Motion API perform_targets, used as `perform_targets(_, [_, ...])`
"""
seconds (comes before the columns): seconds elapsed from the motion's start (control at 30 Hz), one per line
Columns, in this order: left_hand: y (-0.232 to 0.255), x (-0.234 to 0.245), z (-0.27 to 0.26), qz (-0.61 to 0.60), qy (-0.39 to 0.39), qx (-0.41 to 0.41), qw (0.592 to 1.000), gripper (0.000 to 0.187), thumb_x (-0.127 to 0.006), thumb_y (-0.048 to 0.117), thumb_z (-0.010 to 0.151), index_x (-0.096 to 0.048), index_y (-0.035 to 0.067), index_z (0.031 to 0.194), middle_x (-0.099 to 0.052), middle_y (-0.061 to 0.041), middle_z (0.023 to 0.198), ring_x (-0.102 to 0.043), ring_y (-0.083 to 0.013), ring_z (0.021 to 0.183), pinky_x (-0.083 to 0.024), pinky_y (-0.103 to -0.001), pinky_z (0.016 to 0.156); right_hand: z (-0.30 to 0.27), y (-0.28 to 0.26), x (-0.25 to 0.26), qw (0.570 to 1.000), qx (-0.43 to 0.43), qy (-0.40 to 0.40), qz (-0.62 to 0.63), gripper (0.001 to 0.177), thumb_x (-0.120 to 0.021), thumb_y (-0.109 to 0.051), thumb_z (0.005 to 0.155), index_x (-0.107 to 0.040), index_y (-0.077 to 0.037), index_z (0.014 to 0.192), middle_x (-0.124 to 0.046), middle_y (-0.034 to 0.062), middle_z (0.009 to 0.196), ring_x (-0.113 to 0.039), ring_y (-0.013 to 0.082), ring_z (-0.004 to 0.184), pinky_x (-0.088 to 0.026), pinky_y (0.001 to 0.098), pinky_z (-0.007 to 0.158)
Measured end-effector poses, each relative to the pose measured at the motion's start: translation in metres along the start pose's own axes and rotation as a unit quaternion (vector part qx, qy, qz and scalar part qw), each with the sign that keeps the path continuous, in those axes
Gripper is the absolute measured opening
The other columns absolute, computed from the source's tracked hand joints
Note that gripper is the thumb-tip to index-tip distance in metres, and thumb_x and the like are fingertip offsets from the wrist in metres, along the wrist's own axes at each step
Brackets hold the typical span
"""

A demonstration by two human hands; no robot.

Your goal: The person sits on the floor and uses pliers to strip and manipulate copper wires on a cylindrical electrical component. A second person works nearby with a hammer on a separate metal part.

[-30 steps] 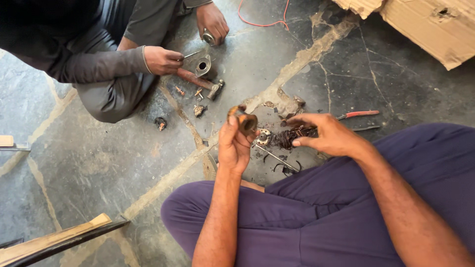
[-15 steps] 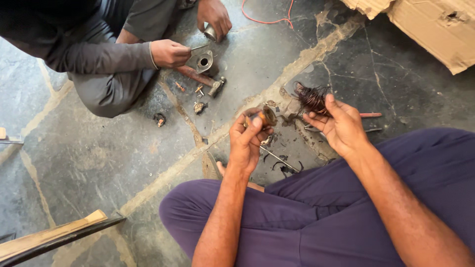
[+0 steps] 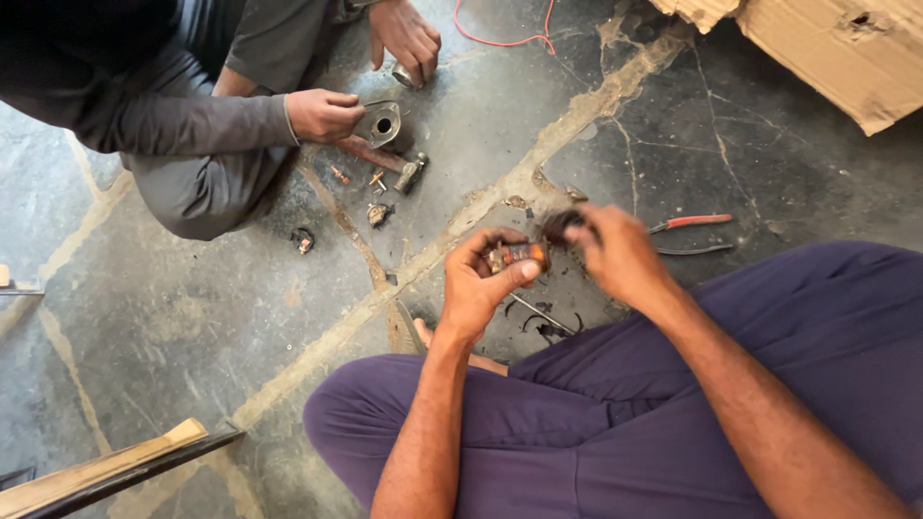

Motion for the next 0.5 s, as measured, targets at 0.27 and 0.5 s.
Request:
perform_targets(0.27, [0.023, 0.014, 0.008, 0.074, 0.063, -0.075, 0.992, 0.039, -0.079, -0.006, 0.087, -0.062, 0.0, 0.121, -0.074, -0.011, 0.11, -0.072, -0.016, 0.102, -0.06, -0.029, 0.089, -0.032, -0.032, -0.011, 0.906, 0.032, -0.348, 0.24, 0.04, -0.067, -0.026, 0.094, -0.07, -0.003, 0.127, -0.078, 0.0148, 0.113, -0.073, 0.0265, 0.101, -0.06, 0.0379, 0.085])
perform_targets(0.5, [0.044, -0.02, 0.001, 0.351, -0.036, -0.161, 0.922, 0.049, -0.089, 0.009, 0.079, -0.066, 0.007, 0.122, -0.073, -0.006, 0.115, -0.071, -0.0183, 0.106, -0.059, -0.033, 0.092, -0.007, 0.012, 0.035, 0.773, -0.11, -0.114, 0.615, 0.044, -0.059, -0.028, 0.106, -0.058, 0.008, 0.13, -0.072, 0.0156, 0.11, -0.068, 0.0182, 0.085, -0.062, 0.0356, 0.084])
Point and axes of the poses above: each hand's wrist, its own z-axis towards the middle knuckle, its own x-axis out of the back of the hand, y = z × x, the point moved 5 cm from there along z, towards the middle knuckle
